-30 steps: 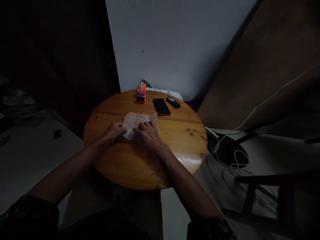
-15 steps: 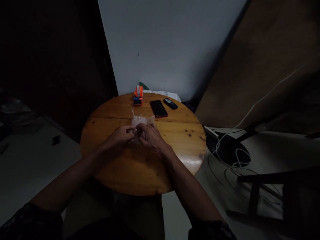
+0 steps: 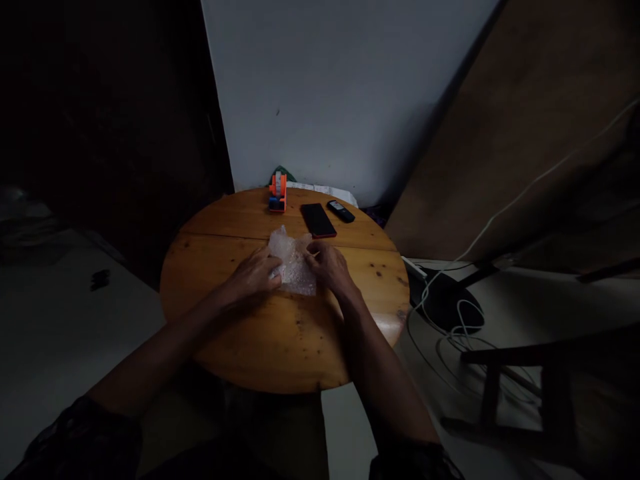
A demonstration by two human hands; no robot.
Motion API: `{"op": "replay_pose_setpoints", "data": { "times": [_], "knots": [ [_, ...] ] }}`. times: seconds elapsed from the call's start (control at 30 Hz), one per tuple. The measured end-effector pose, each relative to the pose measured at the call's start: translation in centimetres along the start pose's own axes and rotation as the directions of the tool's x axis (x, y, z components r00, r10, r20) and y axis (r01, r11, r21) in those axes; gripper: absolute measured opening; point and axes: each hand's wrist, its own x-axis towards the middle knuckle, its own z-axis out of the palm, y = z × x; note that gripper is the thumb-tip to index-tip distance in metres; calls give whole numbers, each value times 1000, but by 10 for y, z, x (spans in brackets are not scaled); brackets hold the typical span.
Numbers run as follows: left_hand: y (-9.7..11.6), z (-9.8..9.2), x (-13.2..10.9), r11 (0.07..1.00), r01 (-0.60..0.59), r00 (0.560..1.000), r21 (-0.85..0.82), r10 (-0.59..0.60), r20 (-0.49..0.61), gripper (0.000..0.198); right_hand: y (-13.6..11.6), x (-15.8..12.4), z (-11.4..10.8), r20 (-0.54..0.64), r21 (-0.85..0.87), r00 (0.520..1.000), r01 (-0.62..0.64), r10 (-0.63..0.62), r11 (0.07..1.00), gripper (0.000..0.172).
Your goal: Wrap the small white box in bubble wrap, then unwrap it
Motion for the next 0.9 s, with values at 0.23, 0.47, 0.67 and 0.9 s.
{"op": "replay_pose_setpoints", "data": {
  "times": [0.23,0.47,0.67,0.9],
  "knots": [
    [-3,8,-3,996,-21,999,-90,17,-48,20,18,-2,-14,185,-23,962,-201,201,979,49],
    [-4,13,-3,982,-92,992,-165,76,-100,22,22,-33,-2,202,181,931,-341,304,923,82],
    [-4,19,-6,975,-142,982,-168,118,-149,29,5,-33,26,20,260,959,-280,284,924,71],
    [-7,20,-2,962,-185,977,-201,158,-145,30,-14,-31,34,-108,279,985,-102,137,955,68]
  ]
}}
